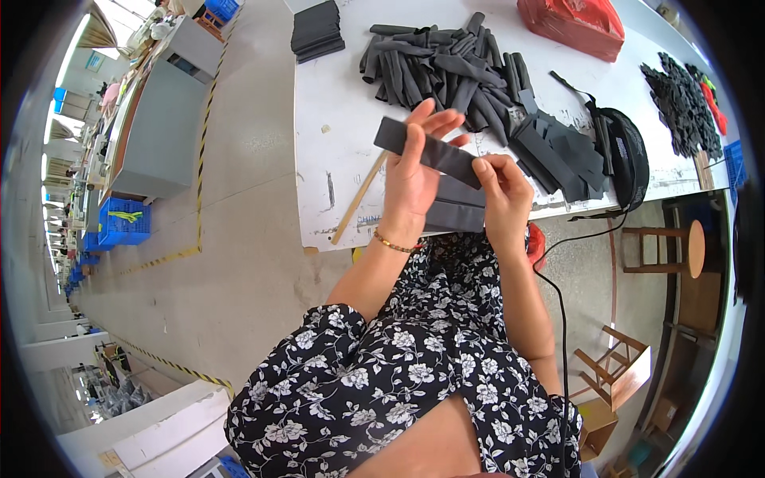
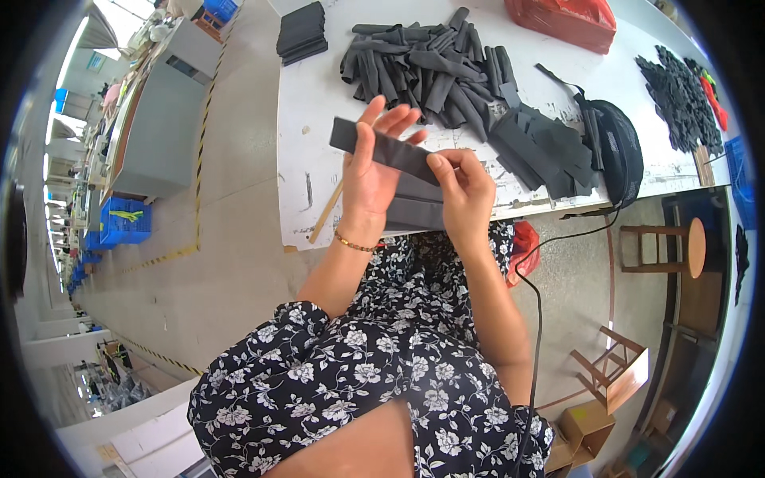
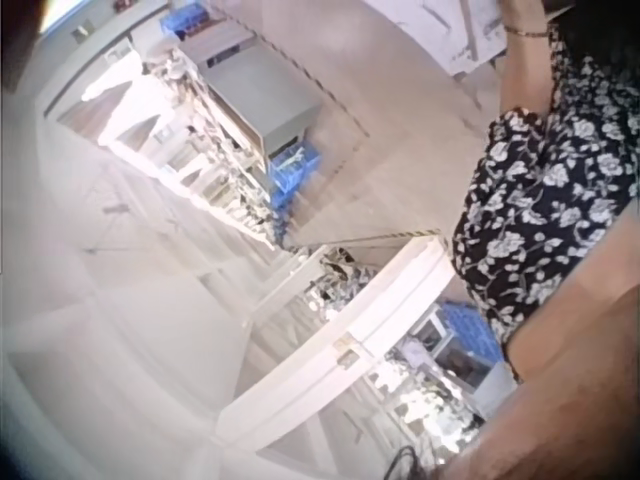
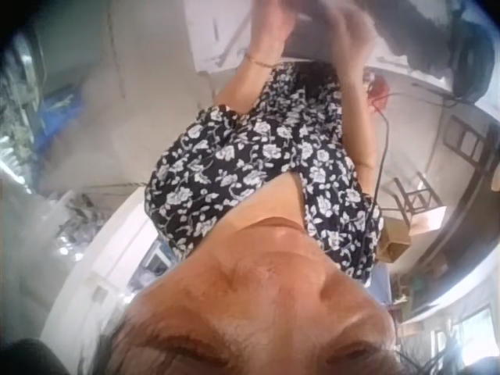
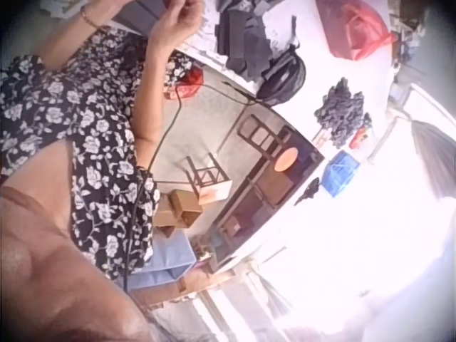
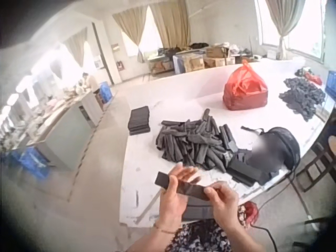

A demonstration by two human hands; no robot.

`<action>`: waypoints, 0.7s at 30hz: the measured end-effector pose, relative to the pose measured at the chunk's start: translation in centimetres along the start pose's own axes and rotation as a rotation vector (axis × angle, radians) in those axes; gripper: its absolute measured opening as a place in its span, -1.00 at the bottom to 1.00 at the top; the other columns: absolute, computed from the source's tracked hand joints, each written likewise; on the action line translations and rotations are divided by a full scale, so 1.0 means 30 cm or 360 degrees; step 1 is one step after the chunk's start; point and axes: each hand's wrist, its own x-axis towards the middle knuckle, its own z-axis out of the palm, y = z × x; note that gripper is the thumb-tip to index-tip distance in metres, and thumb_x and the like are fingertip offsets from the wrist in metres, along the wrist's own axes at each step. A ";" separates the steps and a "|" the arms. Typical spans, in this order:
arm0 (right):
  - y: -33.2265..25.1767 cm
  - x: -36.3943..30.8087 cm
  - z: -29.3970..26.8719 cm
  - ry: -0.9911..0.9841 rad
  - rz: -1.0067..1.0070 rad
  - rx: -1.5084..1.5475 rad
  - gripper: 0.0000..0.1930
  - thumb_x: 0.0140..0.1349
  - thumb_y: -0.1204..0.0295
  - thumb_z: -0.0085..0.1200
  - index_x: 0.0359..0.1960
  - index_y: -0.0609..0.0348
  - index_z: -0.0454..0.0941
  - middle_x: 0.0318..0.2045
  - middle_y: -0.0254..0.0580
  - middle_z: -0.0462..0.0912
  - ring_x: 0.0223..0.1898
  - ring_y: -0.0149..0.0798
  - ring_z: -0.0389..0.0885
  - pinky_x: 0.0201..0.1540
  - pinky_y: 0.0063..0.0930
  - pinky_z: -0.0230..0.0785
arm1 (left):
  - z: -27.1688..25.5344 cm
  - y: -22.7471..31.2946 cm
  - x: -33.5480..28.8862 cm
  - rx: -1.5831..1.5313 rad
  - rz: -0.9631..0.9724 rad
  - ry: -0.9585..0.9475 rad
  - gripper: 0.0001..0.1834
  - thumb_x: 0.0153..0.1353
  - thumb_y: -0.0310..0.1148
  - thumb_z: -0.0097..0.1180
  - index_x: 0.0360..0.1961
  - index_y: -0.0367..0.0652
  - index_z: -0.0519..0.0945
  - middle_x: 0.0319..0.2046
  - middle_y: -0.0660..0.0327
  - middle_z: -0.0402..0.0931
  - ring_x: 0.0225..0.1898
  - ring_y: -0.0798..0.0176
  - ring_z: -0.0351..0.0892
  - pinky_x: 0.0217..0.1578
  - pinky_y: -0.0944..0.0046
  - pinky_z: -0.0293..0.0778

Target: The person repeatedly picks up a dark gray fabric sleeve and a flat fabric piece, inserts the sleeve into the piece, and places the assembled unit on a growing stack. The person handles items one at a time and maintains a steady assembly rhythm throughout the clip.

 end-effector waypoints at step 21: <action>0.021 -0.014 -0.038 -0.0510 0.0548 -0.0001 -0.78 0.29 0.43 0.15 -0.18 0.36 0.46 -0.49 -0.09 0.64 -0.53 -0.35 0.61 -0.41 -0.52 0.47 | -0.151 -0.006 0.011 0.0130 -0.0102 0.0455 -0.72 0.38 -0.36 0.06 -0.07 -0.41 0.50 -0.13 -0.09 0.58 -0.08 -0.07 0.62 0.02 -0.04 0.58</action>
